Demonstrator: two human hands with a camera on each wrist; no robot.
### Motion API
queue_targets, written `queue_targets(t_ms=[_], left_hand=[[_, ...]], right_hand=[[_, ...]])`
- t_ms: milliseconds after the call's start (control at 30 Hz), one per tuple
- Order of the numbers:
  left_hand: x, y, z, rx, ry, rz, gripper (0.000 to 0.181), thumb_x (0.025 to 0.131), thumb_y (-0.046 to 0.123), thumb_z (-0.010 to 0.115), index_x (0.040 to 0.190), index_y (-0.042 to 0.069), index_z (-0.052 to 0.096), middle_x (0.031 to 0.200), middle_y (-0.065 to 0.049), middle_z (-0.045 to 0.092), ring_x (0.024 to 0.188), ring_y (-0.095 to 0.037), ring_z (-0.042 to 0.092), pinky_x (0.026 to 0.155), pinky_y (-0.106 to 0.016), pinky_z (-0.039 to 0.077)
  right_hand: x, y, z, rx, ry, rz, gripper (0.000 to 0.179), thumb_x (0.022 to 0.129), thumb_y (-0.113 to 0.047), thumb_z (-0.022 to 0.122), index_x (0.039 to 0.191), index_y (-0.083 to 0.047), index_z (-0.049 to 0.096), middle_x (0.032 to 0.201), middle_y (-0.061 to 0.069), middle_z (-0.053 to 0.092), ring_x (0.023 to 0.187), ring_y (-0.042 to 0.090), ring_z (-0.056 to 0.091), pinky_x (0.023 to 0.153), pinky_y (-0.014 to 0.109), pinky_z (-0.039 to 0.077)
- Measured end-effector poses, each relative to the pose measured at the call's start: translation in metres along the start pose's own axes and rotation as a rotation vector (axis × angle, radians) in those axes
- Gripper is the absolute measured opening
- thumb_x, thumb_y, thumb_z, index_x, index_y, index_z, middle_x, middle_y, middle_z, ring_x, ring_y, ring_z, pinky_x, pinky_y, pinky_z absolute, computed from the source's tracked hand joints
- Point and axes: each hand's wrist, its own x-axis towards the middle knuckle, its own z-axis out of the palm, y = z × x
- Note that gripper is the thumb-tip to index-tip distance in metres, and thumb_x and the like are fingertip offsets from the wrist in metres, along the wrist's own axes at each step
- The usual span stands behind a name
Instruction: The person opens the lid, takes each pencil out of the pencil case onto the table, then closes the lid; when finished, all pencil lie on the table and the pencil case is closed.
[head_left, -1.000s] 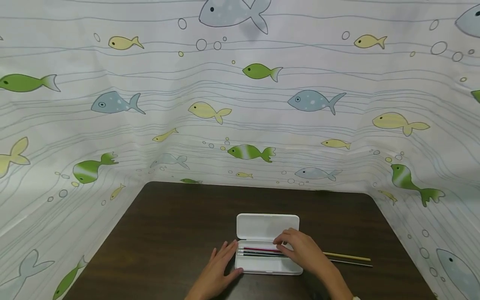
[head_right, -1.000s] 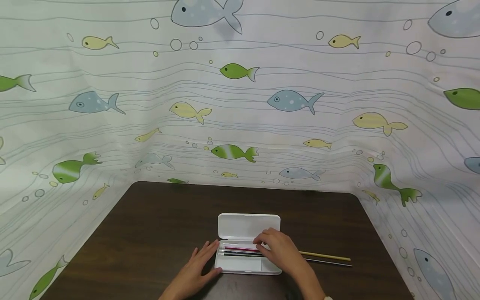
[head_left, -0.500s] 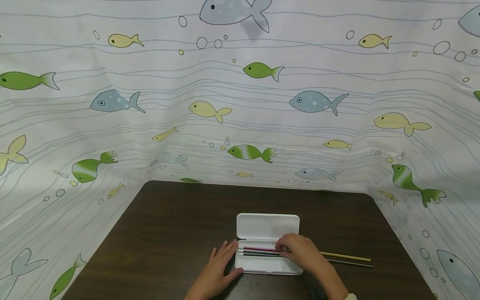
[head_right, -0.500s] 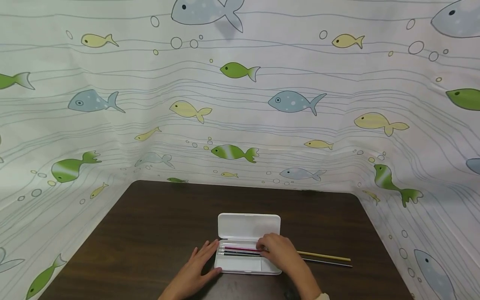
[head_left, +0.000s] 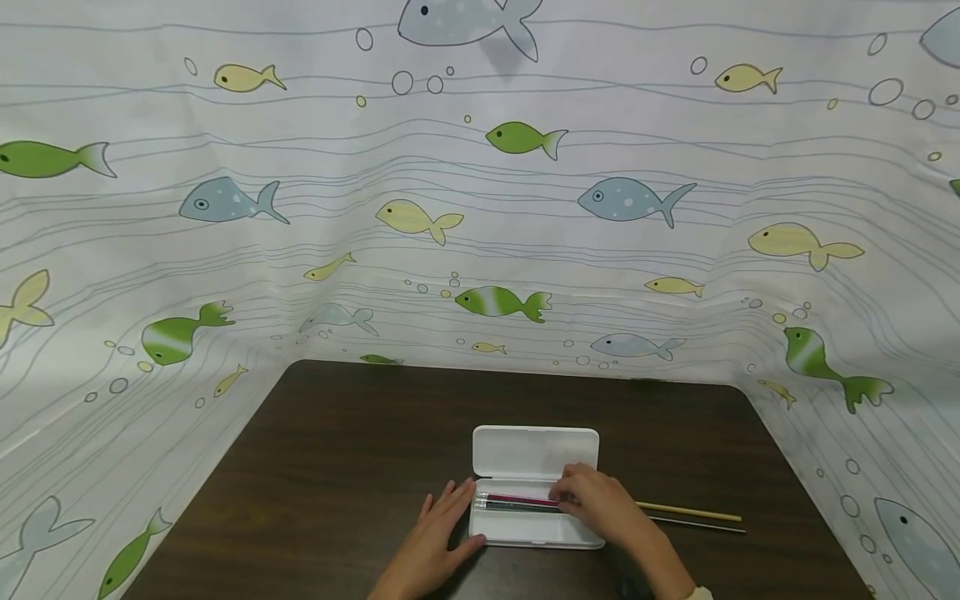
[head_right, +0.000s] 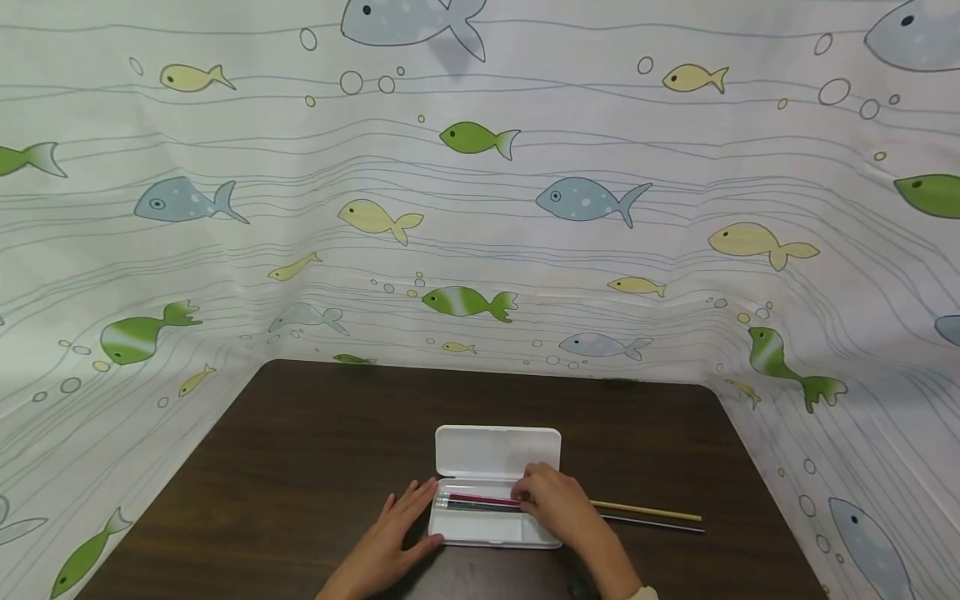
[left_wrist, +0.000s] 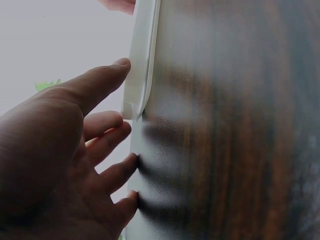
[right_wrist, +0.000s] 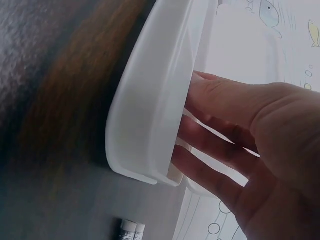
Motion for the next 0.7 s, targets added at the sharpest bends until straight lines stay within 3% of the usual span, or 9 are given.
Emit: queue_targets(t_ms=[200, 367, 700], left_hand=[[-0.001, 0.000, 0.000, 0.002, 0.005, 0.005, 0.073, 0.092, 0.042, 0.067, 0.150, 0.007, 0.040, 0.153, -0.011, 0.039, 0.140, -0.040, 0.030, 0.107, -0.068, 0.018], [-0.001, 0.000, 0.001, 0.005, 0.012, 0.015, 0.073, 0.092, 0.042, 0.067, 0.149, 0.006, 0.040, 0.152, -0.011, 0.039, 0.140, -0.041, 0.031, 0.107, -0.068, 0.018], [-0.002, 0.000, 0.001, 0.006, 0.024, 0.021, 0.072, 0.091, 0.040, 0.068, 0.149, 0.007, 0.041, 0.152, -0.011, 0.040, 0.139, -0.041, 0.032, 0.107, -0.068, 0.019]], right_hand=[[0.000, 0.000, 0.000, 0.032, -0.005, 0.014, 0.013, 0.082, -0.010, 0.078, 0.089, -0.021, 0.075, 0.082, -0.014, 0.056, 0.074, 0.002, 0.052, 0.061, 0.028, 0.046], [0.000, 0.001, -0.001, 0.045, 0.012, -0.028, 0.013, 0.083, -0.010, 0.078, 0.091, -0.020, 0.075, 0.083, -0.015, 0.059, 0.074, 0.000, 0.054, 0.061, 0.026, 0.048], [0.000, 0.001, -0.035, 0.016, 0.092, -0.084, 0.020, 0.081, -0.010, 0.080, 0.092, -0.025, 0.074, 0.087, -0.017, 0.060, 0.077, 0.000, 0.058, 0.066, 0.025, 0.052]])
